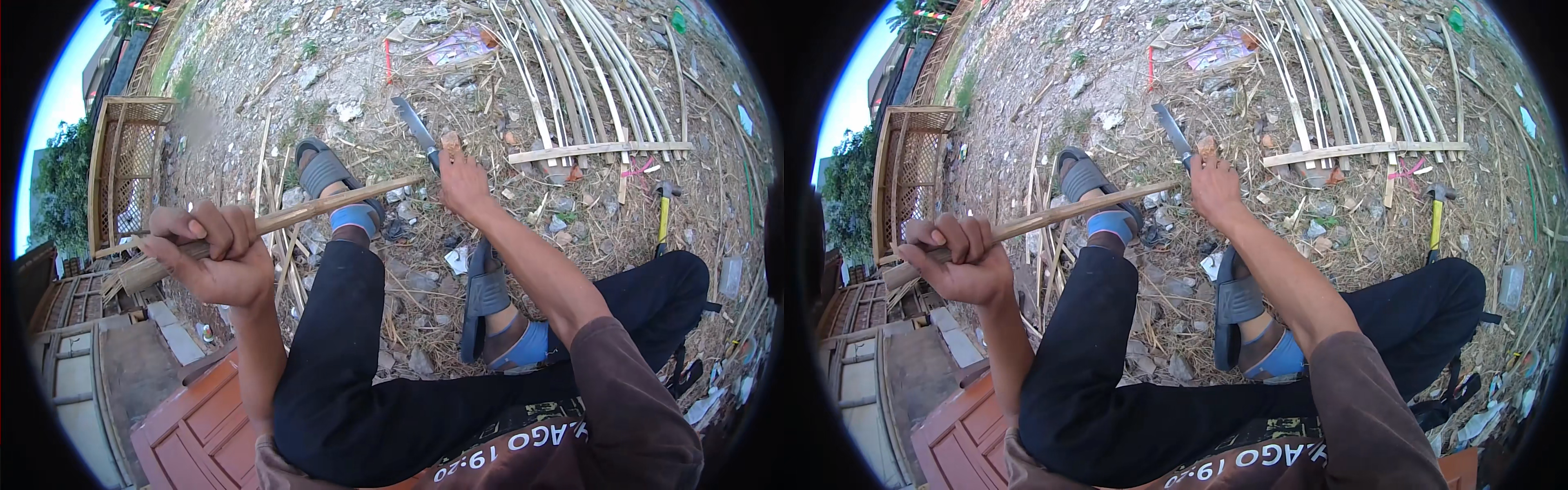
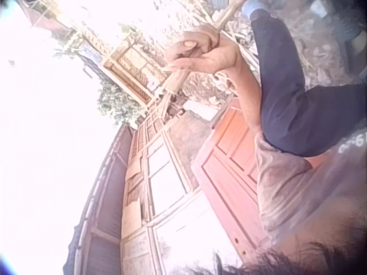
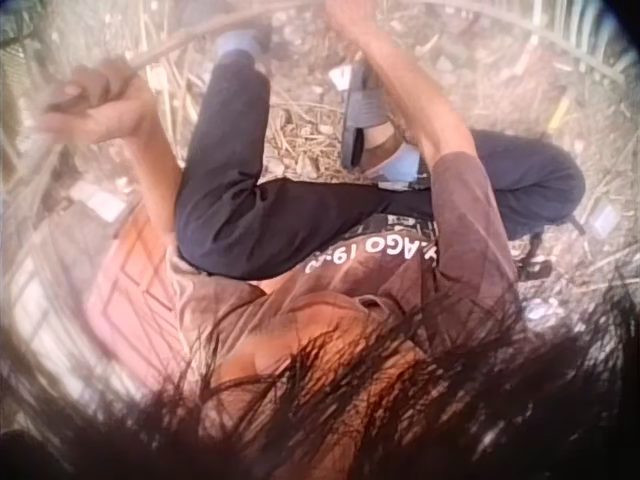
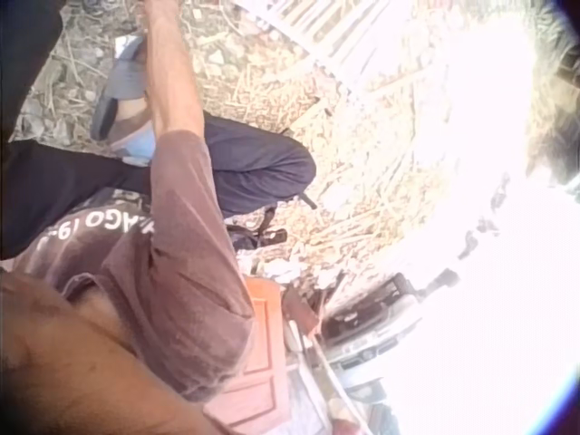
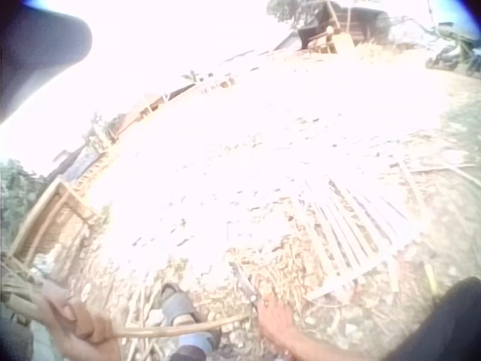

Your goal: The person uses a machete to shave and shape bamboo strips, then uses a hammer to drive small nails, joining the strips into a lattice structure on the ground.

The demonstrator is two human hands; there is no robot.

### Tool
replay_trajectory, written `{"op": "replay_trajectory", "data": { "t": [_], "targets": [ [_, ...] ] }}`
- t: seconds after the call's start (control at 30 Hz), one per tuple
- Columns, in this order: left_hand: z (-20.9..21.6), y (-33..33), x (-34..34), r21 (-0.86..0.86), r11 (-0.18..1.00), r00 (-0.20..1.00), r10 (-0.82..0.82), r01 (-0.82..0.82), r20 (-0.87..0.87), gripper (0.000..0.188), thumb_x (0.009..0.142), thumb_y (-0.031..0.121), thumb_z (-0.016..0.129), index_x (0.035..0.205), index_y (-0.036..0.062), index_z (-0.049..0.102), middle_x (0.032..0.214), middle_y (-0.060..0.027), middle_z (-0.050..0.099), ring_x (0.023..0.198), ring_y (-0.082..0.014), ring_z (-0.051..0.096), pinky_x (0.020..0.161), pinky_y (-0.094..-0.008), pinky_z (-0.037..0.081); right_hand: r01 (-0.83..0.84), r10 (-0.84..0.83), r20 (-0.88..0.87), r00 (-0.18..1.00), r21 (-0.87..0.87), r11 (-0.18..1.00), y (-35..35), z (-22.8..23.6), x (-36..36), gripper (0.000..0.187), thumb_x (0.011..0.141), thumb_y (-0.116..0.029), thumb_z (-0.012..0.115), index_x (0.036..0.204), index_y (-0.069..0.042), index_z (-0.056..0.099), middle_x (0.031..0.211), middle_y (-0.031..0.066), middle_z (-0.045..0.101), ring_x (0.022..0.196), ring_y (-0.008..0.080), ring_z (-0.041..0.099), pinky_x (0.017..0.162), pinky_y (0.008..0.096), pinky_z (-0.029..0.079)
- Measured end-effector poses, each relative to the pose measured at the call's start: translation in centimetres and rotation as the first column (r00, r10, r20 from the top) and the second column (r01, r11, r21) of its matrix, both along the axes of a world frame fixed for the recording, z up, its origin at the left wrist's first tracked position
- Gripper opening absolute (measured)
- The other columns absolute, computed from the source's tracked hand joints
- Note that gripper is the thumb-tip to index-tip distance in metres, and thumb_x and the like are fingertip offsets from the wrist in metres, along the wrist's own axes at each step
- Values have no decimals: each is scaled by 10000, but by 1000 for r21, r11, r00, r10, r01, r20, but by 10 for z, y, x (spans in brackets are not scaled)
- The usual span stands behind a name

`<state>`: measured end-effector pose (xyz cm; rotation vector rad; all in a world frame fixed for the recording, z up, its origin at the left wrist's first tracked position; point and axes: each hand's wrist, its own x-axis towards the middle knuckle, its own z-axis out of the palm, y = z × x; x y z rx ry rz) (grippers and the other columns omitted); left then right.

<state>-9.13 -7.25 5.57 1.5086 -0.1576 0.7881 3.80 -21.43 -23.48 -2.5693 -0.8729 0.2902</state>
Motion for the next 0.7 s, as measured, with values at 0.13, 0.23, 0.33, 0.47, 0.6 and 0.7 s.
{"op": "replay_trajectory", "data": {
  "t": [0.13,0.23,0.33,0.47,0.6,0.7],
  "targets": [
    [-2,-3,3,2,999,999,-43,43,5,407,1064,481,343,829,148,353,544,41,212,443,-66,123,422,-259,128,47,-43,-188,981,19,999,-3,21,12,453,775,-165,686,1154,15,514,1043,228,640,947,371,673,801,452,556],
    [0,-3,6,-5,998,998,-58,59,5,408,1064,476,349,814,153,333,544,41,209,447,-66,123,423,-260,127,180,-126,-501,856,60,982,-19,63,17,429,792,-213,648,1121,29,515,965,227,655,937,371,678,782,471,530],
    [2,-8,11,30,999,1000,24,-25,14,413,1063,479,350,800,163,315,546,41,210,448,-67,107,417,-265,115,353,-51,-697,715,298,887,-45,102,-11,446,798,-257,626,1126,25,514,895,214,647,863,352,669,744,471,494],
    [-2,-4,26,138,981,989,129,-137,68,415,1068,477,319,798,161,318,687,-5,345,616,-117,338,600,-285,332,472,157,-698,699,615,632,-70,153,-58,420,890,-301,629,1169,-3,528,810,168,614,738,289,621,692,416,469],
    [-3,2,33,388,846,930,315,-365,189,441,1058,516,279,931,124,435,1101,-117,484,1056,-213,462,963,-382,367,344,320,-610,725,722,600,-88,181,-81,382,982,-316,586,1185,4,536,751,146,589,688,248,605,668,376,469],
    [0,1,34,524,718,887,405,-458,220,569,1034,585,240,1218,101,476,1313,-140,468,1182,-226,451,987,-384,371,303,402,-590,700,756,581,-106,199,-91,393,979,-306,592,1201,13,532,750,154,595,668,255,604,657,371,468]
  ]
}}
